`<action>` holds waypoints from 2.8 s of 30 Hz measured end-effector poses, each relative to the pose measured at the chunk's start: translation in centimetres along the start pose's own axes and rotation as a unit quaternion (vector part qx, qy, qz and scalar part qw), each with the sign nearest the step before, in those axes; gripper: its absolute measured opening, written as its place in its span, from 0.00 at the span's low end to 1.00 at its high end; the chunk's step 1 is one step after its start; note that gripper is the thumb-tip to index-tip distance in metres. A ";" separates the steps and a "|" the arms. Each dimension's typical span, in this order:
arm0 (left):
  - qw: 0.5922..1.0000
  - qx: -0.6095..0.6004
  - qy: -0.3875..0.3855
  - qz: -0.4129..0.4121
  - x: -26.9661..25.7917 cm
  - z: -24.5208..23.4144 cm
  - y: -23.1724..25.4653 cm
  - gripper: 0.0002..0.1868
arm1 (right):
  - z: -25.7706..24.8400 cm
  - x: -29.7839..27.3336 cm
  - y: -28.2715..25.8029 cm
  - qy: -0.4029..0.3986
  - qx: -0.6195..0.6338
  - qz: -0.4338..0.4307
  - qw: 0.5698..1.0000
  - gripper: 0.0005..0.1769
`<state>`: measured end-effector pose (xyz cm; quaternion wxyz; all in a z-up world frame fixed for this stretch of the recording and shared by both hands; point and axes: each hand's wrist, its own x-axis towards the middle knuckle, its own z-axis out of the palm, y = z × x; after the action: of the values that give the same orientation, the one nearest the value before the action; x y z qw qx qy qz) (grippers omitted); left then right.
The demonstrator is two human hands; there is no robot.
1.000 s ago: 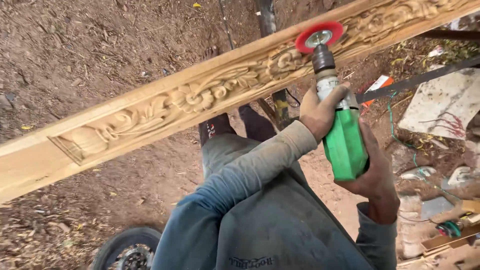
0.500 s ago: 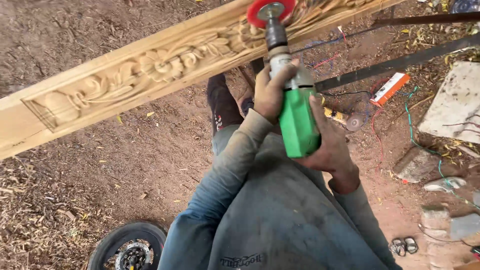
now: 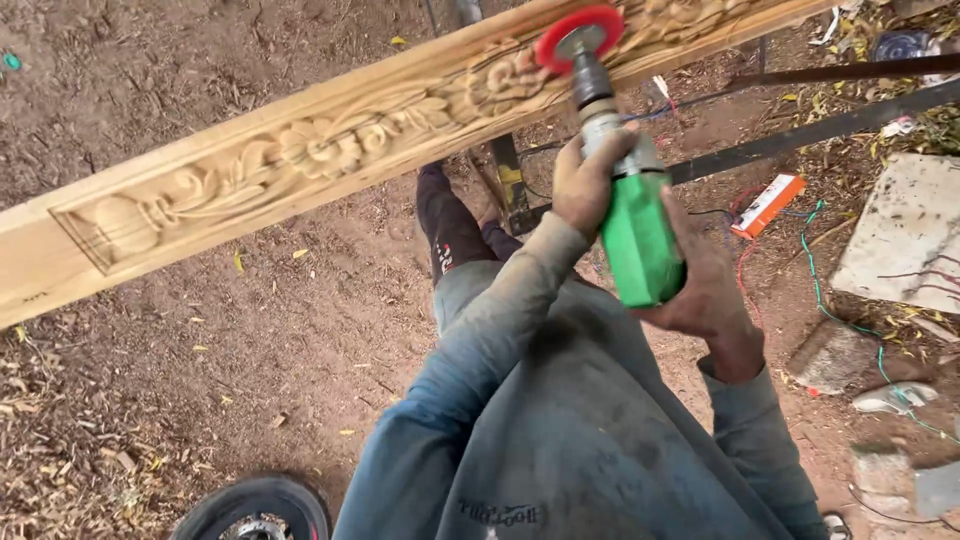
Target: Sanding and polishing a decorative wood carving using a handheld power drill with a sanding attachment.
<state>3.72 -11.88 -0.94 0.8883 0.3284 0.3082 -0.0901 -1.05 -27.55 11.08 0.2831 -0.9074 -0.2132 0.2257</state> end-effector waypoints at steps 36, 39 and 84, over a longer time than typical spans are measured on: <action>0.986 0.110 0.044 0.119 -1.4 -3.0 -3.1 0.16 | 3.9 -2.6 3.5 -0.047 0.138 0.109 0.983 0.76; 0.990 0.091 0.038 0.096 0.5 -2.4 -1.0 0.17 | 3.4 -0.9 2.9 0.008 0.135 0.035 0.990 0.75; 0.958 0.239 0.150 0.058 4.3 12.0 -5.5 0.46 | -7.7 1.2 15.2 -0.008 0.340 0.001 0.940 0.68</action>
<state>11.07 -23.58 0.69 0.7308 0.5584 0.3881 -0.0596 7.95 -41.53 7.14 0.5731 -0.7552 -0.1252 0.2924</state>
